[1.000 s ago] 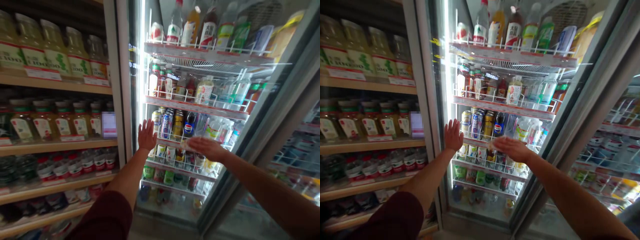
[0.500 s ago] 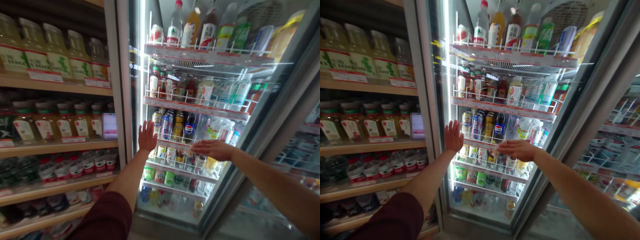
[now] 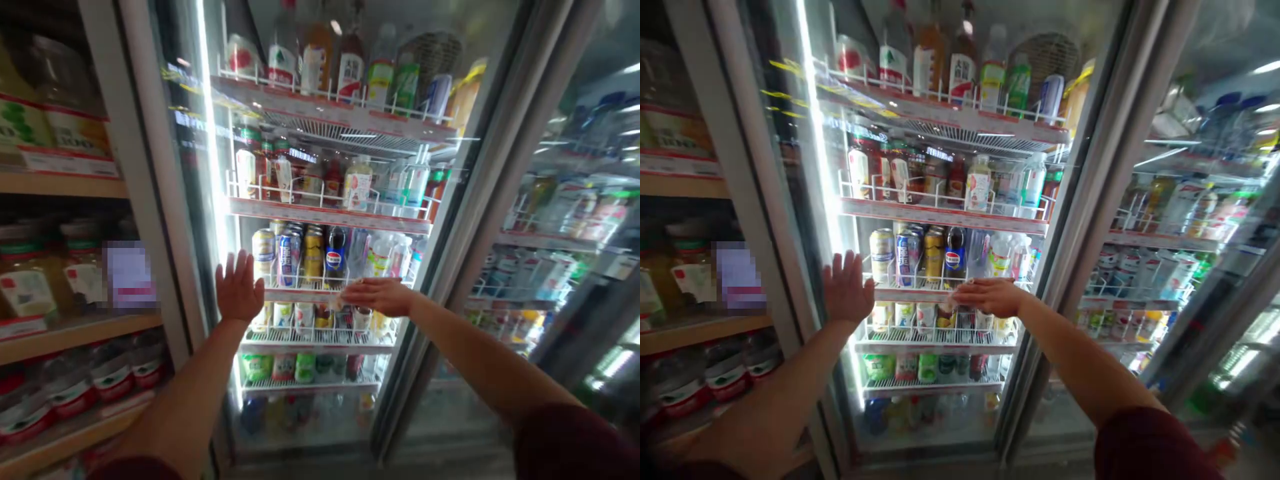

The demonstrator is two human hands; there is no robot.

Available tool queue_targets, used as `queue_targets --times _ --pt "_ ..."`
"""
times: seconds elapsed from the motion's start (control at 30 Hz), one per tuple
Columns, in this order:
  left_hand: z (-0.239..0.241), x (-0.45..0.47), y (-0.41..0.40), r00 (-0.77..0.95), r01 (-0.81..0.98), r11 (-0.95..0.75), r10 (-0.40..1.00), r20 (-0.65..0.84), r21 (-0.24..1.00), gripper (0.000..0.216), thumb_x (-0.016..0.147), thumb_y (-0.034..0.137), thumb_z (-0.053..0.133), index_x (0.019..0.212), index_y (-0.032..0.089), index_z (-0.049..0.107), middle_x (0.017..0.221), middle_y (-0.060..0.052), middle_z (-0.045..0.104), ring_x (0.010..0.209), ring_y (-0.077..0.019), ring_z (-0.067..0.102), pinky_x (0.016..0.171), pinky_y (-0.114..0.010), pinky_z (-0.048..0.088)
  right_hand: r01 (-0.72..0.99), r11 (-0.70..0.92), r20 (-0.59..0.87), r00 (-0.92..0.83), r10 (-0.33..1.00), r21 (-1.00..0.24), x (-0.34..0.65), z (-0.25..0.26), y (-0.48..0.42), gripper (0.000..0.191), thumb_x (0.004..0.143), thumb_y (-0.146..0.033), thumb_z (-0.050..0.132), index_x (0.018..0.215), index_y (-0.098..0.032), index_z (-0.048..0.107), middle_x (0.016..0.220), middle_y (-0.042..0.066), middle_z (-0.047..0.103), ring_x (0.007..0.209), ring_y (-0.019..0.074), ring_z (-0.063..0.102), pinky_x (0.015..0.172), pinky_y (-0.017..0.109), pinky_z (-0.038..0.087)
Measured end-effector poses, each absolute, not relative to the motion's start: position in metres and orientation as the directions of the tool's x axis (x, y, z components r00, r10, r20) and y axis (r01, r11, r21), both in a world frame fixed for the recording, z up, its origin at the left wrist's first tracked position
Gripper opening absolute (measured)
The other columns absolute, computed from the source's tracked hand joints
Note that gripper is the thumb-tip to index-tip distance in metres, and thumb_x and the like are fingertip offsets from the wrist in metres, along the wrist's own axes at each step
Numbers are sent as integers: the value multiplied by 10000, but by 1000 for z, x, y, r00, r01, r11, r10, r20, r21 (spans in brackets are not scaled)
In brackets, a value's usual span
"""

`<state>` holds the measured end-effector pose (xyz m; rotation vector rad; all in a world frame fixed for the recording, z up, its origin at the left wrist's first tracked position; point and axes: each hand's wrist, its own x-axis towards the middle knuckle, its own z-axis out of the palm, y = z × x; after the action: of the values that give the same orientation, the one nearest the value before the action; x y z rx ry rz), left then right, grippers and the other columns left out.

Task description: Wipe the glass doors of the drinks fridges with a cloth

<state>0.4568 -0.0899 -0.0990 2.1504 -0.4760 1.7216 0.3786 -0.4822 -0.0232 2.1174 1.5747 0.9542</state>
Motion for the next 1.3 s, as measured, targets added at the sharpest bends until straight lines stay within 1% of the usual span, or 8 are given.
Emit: queue_targets --times 0.23,0.37,0.47,0.7,0.87,0.97,1.17,1.3 --pt "-98 458 -92 232 -520 -844 8 973 131 649 966 475 411 1528 150 399 1594 -134 401 1527 -360 254 1265 -632 109 362 -899 919 206 335 247 398 19 -485 724 997 -97 332 1620 -361 74 1673 -22 251 1574 211 88 1292 565 201" --pt "-98 458 -92 214 -501 -859 -7 977 103 650 958 445 414 1541 159 389 1580 -152 415 1540 -332 230 1267 -606 121 649 -505 500 216 839 568 393 -50 -466 669 997 -94 342 1613 -306 192 1594 -31 425 1501 90 329 1232 331 364" --pt "-98 457 -92 194 -497 -863 -11 981 89 660 960 429 428 1573 202 336 1590 -129 404 1549 -301 206 1275 -575 121 746 -297 252 177 951 596 387 -37 -480 613 1017 -116 349 1598 -280 246 1544 -47 497 1459 49 391 1220 261 353" --pt "-99 454 -92 212 -437 -898 -51 976 48 648 1003 434 358 1600 208 249 1631 -109 333 1561 -284 150 1274 -567 111 375 -862 899 136 416 342 394 12 -478 719 986 -86 378 1619 -339 150 1649 1 315 1566 212 155 1295 521 229" --pt "-100 454 -89 262 -457 -886 -54 963 75 649 1002 457 342 1595 205 265 1619 -128 355 1567 -263 120 1281 -552 76 698 -352 417 83 905 624 383 -58 -452 656 969 -83 375 1585 -295 299 1502 -51 547 1433 64 439 1227 256 355" --pt "-101 455 -89 225 -453 -890 -57 973 53 645 1002 456 349 1594 214 266 1620 -118 357 1566 -263 128 1284 -532 84 732 -348 353 156 923 585 383 -23 -465 659 962 -77 383 1581 -290 305 1529 -48 517 1443 77 428 1249 269 315" --pt "-101 455 -90 254 -463 -881 -31 967 93 644 1005 497 320 1577 202 297 1626 -114 349 1563 -292 149 1277 -565 77 385 -904 953 150 263 188 399 33 -467 680 988 -80 323 1617 -305 196 1680 -4 241 1577 243 93 1292 580 178" --pt "-99 454 -92 289 -479 -868 -11 957 134 651 1000 514 318 1565 190 325 1624 -124 350 1565 -297 139 1275 -580 67 595 -620 661 190 726 511 395 -43 -450 746 945 -28 364 1615 -307 194 1612 -27 396 1534 137 267 1260 407 334"
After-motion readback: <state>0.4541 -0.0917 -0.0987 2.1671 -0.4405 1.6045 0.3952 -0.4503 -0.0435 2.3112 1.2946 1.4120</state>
